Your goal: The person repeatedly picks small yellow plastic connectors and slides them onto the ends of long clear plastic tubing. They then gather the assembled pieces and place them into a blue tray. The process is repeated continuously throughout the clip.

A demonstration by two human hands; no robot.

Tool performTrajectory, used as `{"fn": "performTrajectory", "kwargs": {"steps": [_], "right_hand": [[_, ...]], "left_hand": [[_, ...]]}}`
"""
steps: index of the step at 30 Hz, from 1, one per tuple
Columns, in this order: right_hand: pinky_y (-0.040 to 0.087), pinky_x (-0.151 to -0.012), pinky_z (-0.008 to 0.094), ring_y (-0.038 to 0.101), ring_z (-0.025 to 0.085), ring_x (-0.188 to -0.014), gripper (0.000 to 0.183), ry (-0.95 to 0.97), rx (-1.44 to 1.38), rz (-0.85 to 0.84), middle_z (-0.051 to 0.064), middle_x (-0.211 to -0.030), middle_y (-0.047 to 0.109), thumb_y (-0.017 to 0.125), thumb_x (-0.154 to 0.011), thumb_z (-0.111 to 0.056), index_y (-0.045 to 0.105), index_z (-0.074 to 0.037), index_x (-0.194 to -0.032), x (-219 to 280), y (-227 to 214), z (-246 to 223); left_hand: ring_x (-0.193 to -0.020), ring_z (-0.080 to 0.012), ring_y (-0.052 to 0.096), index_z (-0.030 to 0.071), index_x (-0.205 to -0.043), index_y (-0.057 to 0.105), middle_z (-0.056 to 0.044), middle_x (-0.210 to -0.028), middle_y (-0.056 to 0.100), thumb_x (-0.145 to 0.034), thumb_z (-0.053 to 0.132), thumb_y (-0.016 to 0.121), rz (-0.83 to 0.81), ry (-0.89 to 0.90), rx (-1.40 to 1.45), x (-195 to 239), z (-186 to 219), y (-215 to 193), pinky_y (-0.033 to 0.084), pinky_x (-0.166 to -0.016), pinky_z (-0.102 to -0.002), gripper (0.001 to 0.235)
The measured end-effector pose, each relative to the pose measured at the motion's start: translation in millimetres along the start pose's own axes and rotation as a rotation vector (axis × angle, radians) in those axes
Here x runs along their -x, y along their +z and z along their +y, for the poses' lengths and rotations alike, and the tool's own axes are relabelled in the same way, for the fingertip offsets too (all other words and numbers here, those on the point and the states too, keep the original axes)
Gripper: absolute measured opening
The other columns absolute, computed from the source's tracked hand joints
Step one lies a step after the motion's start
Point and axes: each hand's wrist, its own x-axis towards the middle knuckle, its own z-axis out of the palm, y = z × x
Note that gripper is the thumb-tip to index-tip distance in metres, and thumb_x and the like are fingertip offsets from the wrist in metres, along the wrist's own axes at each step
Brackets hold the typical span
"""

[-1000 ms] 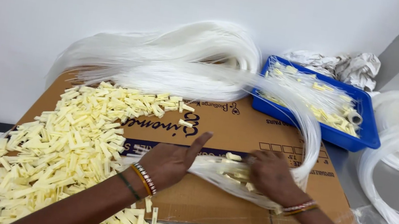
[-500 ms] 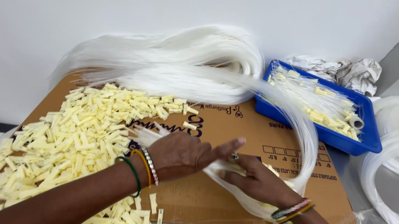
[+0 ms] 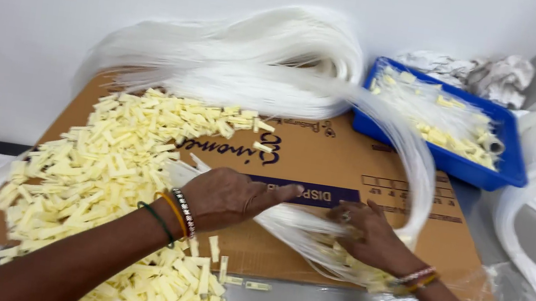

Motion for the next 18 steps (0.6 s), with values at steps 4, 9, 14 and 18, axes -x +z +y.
{"fn": "performTrajectory", "kwargs": {"steps": [4, 9, 14, 18], "right_hand": [[0.048, -0.099, 0.04, 0.064, 0.025, -0.12, 0.051, 0.465, -0.505, -0.106, 0.009, -0.13, 0.07, 0.073, -0.083, -0.024, 0.065, -0.016, -0.133, -59.4, -61.8, -110.1], [0.055, -0.096, 0.039, 0.071, 0.028, -0.107, 0.03, 0.35, -0.18, -0.103, 0.015, -0.112, 0.074, 0.069, -0.091, -0.026, 0.068, -0.009, -0.116, -80.6, -44.8, -134.1], [0.043, -0.104, 0.05, 0.062, 0.029, -0.117, 0.035, 0.184, 0.181, -0.146, 0.011, -0.12, 0.072, 0.073, -0.086, -0.031, 0.072, -0.012, -0.116, -30.9, -3.7, -36.0], [0.023, -0.111, 0.062, 0.047, 0.031, -0.135, 0.052, 0.316, 0.348, -0.248, 0.01, -0.141, 0.059, 0.078, -0.073, -0.036, 0.07, -0.02, -0.123, -15.4, -43.1, -55.2]], "left_hand": [[-0.053, -0.0254, 0.064, 0.02, -0.165, 0.009, -0.01, -0.066, 0.063, -0.107, 0.013, 0.048, -0.393, -0.187, -0.043, -24.1, 20.0, -16.7, 0.052, -0.046, -0.042, 0.07], [-0.051, -0.0269, 0.063, 0.015, -0.161, 0.015, -0.009, -0.07, 0.063, -0.097, 0.016, 0.057, 0.001, -0.022, -0.029, -13.9, 12.7, -0.6, 0.051, -0.039, -0.041, 0.076], [-0.054, -0.026, 0.067, 0.018, -0.16, 0.018, -0.006, -0.065, 0.063, -0.103, 0.011, 0.054, -0.274, -0.176, -0.037, 15.7, 0.8, 12.6, 0.054, -0.045, -0.041, 0.068], [-0.066, -0.0347, 0.067, 0.014, -0.156, 0.018, -0.017, -0.073, 0.068, -0.086, 0.039, 0.078, -0.322, -0.469, 0.247, 6.3, 4.5, -8.7, 0.054, -0.056, -0.048, 0.095]]}}
